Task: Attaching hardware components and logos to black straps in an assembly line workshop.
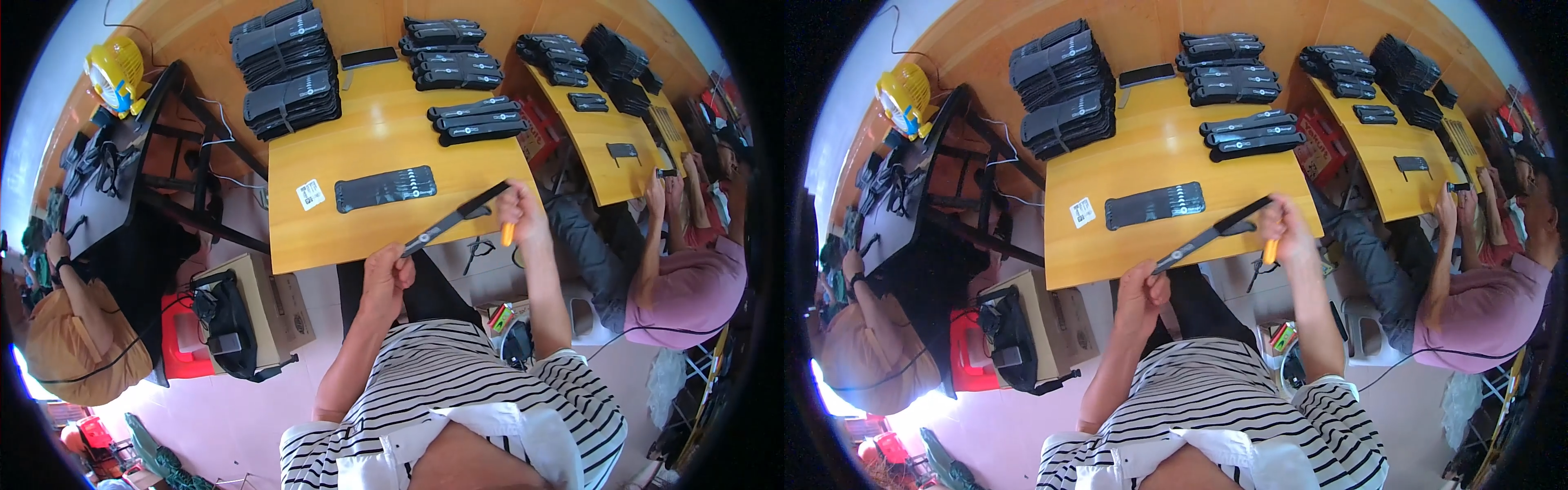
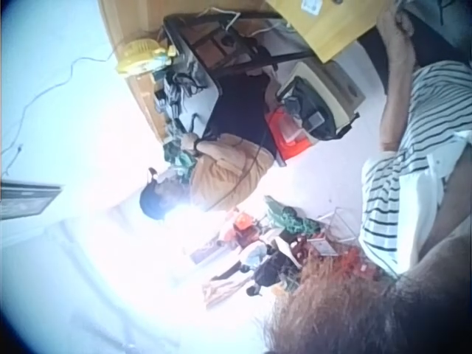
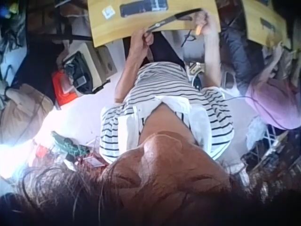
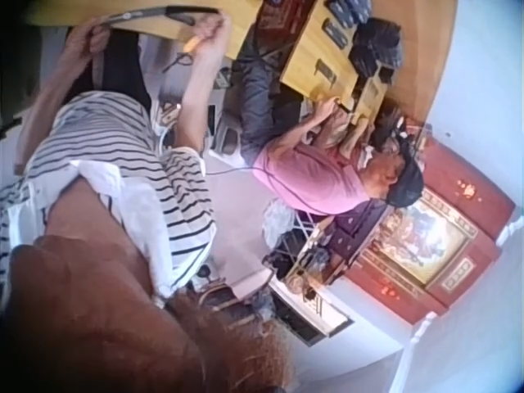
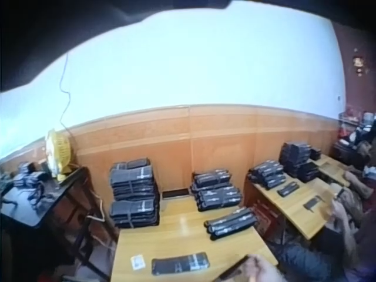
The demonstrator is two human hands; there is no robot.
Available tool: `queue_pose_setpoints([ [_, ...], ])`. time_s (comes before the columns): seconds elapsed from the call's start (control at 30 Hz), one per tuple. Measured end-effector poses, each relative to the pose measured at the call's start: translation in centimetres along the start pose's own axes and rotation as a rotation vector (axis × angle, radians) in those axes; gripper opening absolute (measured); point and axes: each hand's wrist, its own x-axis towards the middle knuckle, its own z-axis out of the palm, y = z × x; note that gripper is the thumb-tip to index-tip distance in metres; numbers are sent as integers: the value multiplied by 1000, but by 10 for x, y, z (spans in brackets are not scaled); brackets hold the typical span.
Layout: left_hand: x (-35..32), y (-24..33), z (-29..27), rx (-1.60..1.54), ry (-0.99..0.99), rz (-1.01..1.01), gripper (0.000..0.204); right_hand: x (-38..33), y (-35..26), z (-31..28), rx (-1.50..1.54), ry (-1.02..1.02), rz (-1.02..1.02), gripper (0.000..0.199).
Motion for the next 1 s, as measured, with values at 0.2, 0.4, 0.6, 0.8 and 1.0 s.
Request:
queue_pose_setpoints([
  [0.2,-30,18,-13,-53,-47,-14,33,5,-94,8,1,-19,-285,31],
  [0.4,-54,15,5,-101,-72,7,34,17,-111,40,15,-99,-341,21],
  [0.6,-53,29,-6,-36,-32,106,35,20,-109,48,-100,-106,-337,17],
  [0.8,-63,35,-23,-120,109,227,34,-8,-185,13,-79,-42,-697,33],
  [1.0,-57,59,-90,82,331,568,29,-90,-143,67,-522,-282,-708,19],
])
